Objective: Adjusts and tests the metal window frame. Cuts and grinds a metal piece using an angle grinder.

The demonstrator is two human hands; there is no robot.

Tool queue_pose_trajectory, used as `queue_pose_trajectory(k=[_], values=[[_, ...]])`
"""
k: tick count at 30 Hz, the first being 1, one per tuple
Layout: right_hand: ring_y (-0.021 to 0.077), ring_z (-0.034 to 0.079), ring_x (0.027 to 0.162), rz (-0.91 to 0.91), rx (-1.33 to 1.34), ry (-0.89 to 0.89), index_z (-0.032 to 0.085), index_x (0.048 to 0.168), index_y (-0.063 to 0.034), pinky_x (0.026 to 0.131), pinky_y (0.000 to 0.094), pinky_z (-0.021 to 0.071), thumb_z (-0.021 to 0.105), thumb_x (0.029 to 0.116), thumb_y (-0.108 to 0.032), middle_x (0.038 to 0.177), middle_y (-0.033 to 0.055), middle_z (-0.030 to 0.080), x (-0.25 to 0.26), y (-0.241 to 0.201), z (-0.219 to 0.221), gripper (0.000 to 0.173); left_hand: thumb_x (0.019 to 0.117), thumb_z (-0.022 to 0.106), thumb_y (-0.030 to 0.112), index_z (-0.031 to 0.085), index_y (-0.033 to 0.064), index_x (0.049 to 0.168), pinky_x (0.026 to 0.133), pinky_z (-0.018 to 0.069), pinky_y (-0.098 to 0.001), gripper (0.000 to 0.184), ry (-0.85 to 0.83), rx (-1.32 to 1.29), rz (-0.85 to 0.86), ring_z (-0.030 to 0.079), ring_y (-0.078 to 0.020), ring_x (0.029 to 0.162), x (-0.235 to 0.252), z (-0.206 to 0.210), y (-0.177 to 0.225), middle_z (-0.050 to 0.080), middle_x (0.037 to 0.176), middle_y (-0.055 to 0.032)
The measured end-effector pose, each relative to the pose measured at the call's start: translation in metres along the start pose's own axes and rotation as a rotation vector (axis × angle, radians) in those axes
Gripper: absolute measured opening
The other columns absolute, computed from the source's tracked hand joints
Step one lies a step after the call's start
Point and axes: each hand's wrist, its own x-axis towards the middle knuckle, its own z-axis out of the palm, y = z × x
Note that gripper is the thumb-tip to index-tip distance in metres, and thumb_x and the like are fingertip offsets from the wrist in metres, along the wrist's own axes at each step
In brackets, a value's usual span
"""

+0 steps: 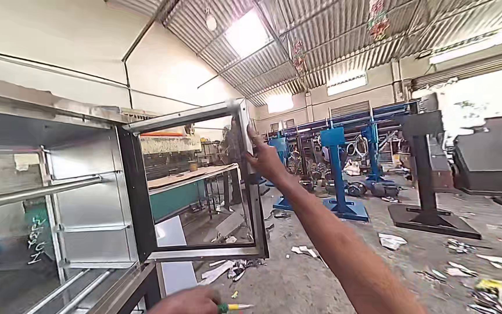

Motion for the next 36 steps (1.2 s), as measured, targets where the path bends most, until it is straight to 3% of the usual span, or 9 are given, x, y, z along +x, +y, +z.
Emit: queue_pose_trajectory(k=[4, 7, 13, 18, 21, 24, 28, 32, 36], values=[[0.0332, 0.069, 0.075, 0.012, -0.014, -0.036, 0.022, 0.165, -0.0315, 0.072, 0.0565, 0.0572, 0.068, 0.097, -0.03, 0.087, 0.0159, 0.071, 0.003, -0.009, -0.005, 0.082, 0.1058, 0.051, 0.043, 0.067, 0.0089, 0.122, 0.07, 0.0529, -0.0386, 0.04, 0.436, 0.048, 0.173, 0.06, -0.0152, 0.072, -0.093, -0.095, 0.08, 0.065, 0.087, -0.0059], [0.0343, 0.071, 0.081, 0.007, -0.023, -0.045, 0.02, 0.166, -0.0315, 0.078, 0.0569, 0.0575, 0.067, 0.0979, -0.034, 0.093, 0.0165, 0.073, 0.002, -0.014, -0.008, 0.083, 0.1073, 0.048, 0.042, 0.064, 0.0127, 0.127, 0.062, 0.0496, -0.0322, 0.039, 0.801, 0.098, 0.289, 0.054, -0.0108, 0.065, -0.123, -0.155, 0.13, 0.061, 0.084, -0.0012], [0.0332, 0.072, 0.085, -0.006, -0.026, -0.053, 0.018, 0.166, -0.0323, 0.081, 0.0566, 0.0579, 0.068, 0.098, -0.034, 0.097, 0.016, 0.073, -0.001, -0.023, -0.015, 0.084, 0.1072, 0.052, 0.036, 0.07, 0.0078, 0.115, 0.075, 0.0568, -0.0538, 0.034, 1.219, 0.31, 0.104, 0.069, -0.0273, 0.078, -0.122, -0.249, 0.195, 0.071, 0.09, -0.0123], [0.0303, 0.072, 0.087, -0.04, -0.063, -0.033, 0.023, 0.165, -0.0259, 0.084, 0.0528, 0.0579, 0.069, 0.0972, -0.035, 0.098, 0.0141, 0.074, -0.002, -0.025, -0.016, 0.083, 0.1095, 0.045, 0.037, 0.072, 0.0072, 0.103, 0.073, 0.0506, -0.0554, 0.04, 1.206, 0.222, 0.114, 0.063, -0.0283, 0.075, -0.12, -0.289, 0.216, 0.067, 0.082, -0.0116], [0.0313, 0.072, 0.086, -0.024, -0.093, -0.041, 0.022, 0.166, -0.0263, 0.084, 0.0534, 0.0576, 0.068, 0.0981, -0.036, 0.096, 0.0146, 0.074, -0.003, -0.026, -0.016, 0.082, 0.1107, 0.044, 0.035, 0.07, 0.006, 0.109, 0.052, 0.0413, -0.0351, 0.039, 1.135, 0.064, 0.18, 0.047, -0.0156, 0.054, -0.118, -0.295, 0.223, 0.059, 0.073, -0.0063], [0.0312, 0.072, 0.084, 0.001, -0.091, -0.053, 0.02, 0.166, -0.0283, 0.083, 0.0539, 0.0578, 0.068, 0.0976, -0.037, 0.095, 0.0145, 0.074, -0.003, -0.028, -0.017, 0.084, 0.11, 0.047, 0.032, 0.07, 0.0068, 0.115, 0.047, 0.0356, -0.0283, 0.034, 1.113, -0.009, 0.217, 0.04, -0.0113, 0.049, -0.12, -0.298, 0.231, 0.056, 0.071, -0.0042], [0.0285, 0.072, 0.083, -0.005, -0.071, -0.039, 0.022, 0.166, -0.0278, 0.083, 0.0512, 0.0582, 0.069, 0.097, -0.035, 0.095, 0.0141, 0.074, -0.004, -0.029, -0.018, 0.084, 0.1077, 0.053, 0.033, 0.073, 0.0094, 0.113, 0.05, 0.0375, -0.03, 0.031, 1.131, 0.066, 0.192, 0.043, -0.0116, 0.051, -0.127, -0.304, 0.243, 0.057, 0.067, -0.0035], [0.0277, 0.072, 0.083, -0.002, -0.07, -0.044, 0.022, 0.166, -0.0287, 0.083, 0.0509, 0.058, 0.069, 0.0971, -0.036, 0.096, 0.0134, 0.074, -0.003, -0.031, -0.019, 0.083, 0.1028, 0.06, 0.032, 0.076, 0.0073, 0.103, 0.069, 0.052, -0.0487, 0.029, 1.184, 0.221, 0.173, 0.062, -0.0232, 0.069, -0.132, -0.314, 0.255, 0.068, 0.078, -0.0107], [0.0276, 0.072, 0.083, -0.006, -0.072, -0.039, 0.021, 0.166, -0.0301, 0.082, 0.0511, 0.0581, 0.068, 0.0966, -0.036, 0.096, 0.0136, 0.074, -0.003, -0.03, -0.019, 0.084, 0.0939, 0.073, 0.035, 0.077, 0.0068, 0.1, 0.076, 0.0553, -0.0555, 0.03, 1.228, 0.213, 0.167, 0.069, -0.028, 0.078, -0.129, -0.319, 0.256, 0.073, 0.086, -0.014]])
